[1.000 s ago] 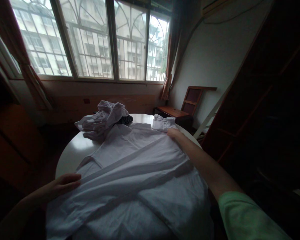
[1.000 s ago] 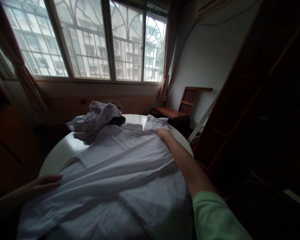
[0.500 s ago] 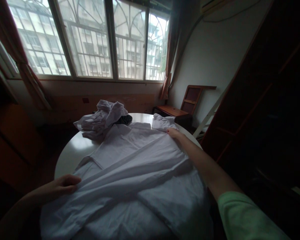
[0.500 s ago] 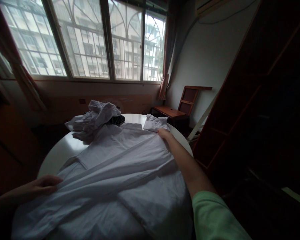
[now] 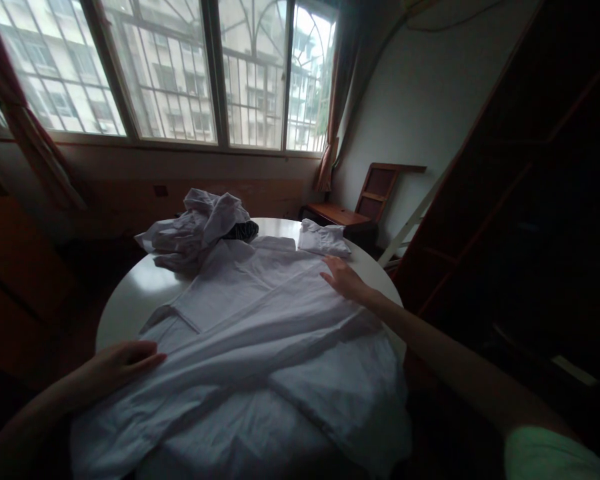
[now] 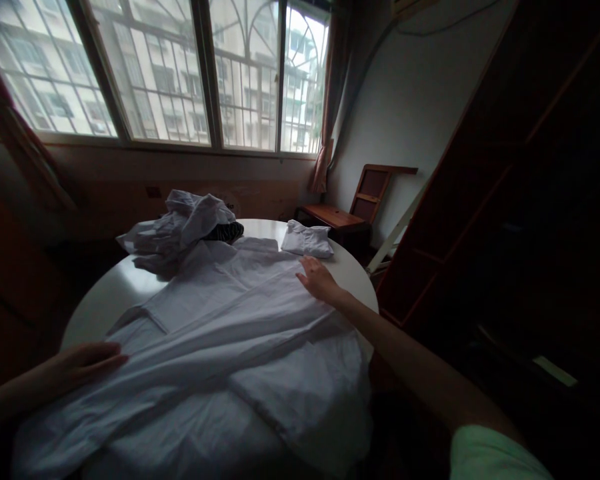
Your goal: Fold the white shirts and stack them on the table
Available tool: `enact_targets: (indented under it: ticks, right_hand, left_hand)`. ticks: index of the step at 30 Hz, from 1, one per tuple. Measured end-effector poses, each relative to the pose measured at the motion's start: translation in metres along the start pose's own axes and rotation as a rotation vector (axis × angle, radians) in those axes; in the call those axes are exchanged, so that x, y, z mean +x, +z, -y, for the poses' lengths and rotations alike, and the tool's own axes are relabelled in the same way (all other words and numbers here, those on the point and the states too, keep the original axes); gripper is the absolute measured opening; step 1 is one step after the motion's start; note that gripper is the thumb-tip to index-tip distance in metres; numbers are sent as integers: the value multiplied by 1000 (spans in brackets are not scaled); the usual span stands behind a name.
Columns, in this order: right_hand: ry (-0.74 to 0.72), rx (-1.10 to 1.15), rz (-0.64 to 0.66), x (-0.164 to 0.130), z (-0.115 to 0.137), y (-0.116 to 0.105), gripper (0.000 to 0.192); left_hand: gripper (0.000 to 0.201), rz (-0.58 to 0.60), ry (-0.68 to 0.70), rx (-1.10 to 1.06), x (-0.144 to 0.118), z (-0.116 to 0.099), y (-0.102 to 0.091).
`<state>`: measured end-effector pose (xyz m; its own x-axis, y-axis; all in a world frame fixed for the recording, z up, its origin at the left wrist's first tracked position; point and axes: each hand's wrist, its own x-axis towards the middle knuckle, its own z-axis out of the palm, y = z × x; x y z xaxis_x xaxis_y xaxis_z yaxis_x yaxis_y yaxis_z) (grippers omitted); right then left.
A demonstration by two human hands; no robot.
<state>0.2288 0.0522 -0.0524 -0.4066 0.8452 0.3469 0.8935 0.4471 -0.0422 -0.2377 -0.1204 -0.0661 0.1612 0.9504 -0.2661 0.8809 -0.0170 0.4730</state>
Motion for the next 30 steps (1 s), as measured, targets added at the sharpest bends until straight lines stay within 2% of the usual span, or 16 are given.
enact_targets:
  ticks: [2, 4, 7, 10, 15, 18, 26, 30]
  right_hand:
    - [-103, 52, 27, -24, 12, 11, 46]
    - [-135, 90, 76, -41, 19, 21, 49]
    - [-148, 116, 145, -48, 16, 24, 55]
    - [-115, 122, 188, -38, 1, 21, 59]
    - [74, 60, 205, -14, -30, 24, 60]
    - [145, 6, 235, -2, -41, 27, 59]
    - [303, -86, 227, 38, -30, 39, 49]
    - [344, -65, 210, 46, -25, 41, 49]
  left_hand:
    - [49, 22, 15, 40, 4, 7, 4]
    - [46, 33, 33, 52, 6, 12, 5]
    - [44, 55, 48, 46, 5, 15, 5]
    - [43, 46, 46, 52, 3, 13, 4]
    - [42, 28, 48, 54, 1, 12, 5]
    - [42, 16, 54, 32, 2, 15, 7]
    - [42, -20, 39, 7, 2, 14, 9]
    - [42, -82, 48, 22, 0, 7, 9]
